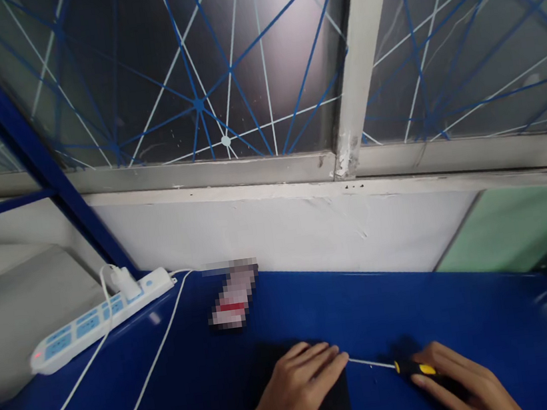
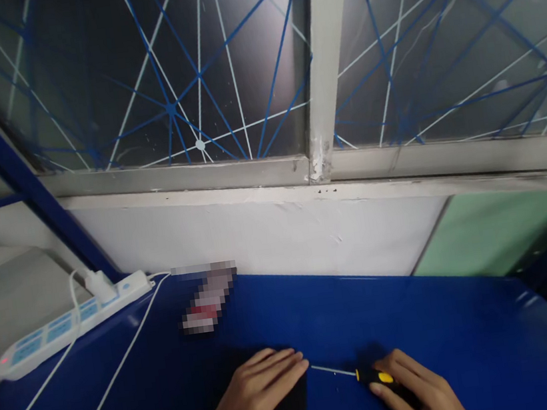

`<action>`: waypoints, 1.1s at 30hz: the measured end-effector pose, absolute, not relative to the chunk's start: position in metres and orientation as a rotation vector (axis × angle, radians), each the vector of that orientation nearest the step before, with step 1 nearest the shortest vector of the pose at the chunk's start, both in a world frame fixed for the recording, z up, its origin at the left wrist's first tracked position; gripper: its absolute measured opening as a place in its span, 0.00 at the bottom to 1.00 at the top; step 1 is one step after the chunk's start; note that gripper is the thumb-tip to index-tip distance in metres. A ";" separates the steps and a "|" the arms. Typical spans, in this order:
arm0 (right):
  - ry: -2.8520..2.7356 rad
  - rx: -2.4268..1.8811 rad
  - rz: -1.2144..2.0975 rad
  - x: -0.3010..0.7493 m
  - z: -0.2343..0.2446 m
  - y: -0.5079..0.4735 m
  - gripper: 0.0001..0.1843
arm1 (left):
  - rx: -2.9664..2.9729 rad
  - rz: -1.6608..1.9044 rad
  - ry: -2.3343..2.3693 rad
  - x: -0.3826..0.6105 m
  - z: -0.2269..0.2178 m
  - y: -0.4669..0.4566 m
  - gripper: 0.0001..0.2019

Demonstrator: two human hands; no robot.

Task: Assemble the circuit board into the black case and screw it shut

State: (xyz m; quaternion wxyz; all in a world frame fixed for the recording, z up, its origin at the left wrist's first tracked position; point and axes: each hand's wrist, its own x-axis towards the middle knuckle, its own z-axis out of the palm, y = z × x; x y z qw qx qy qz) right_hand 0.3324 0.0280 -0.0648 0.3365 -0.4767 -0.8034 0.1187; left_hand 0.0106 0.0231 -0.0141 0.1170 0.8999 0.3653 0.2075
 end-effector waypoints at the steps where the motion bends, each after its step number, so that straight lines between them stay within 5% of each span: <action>1: -2.112 -1.257 0.320 0.332 -0.066 0.028 0.16 | 2.639 0.606 1.077 0.011 -0.014 0.023 0.38; 11: -2.138 -1.368 0.603 0.315 -0.048 0.030 0.10 | 2.661 0.587 1.145 0.016 -0.016 0.020 0.42; 26: -2.157 -1.336 0.277 0.328 -0.052 0.034 0.12 | 2.735 0.587 1.019 0.022 -0.017 0.027 0.38; 33: -2.139 -1.412 0.446 0.326 -0.043 0.029 0.11 | 2.815 0.583 1.014 0.021 -0.015 0.026 0.37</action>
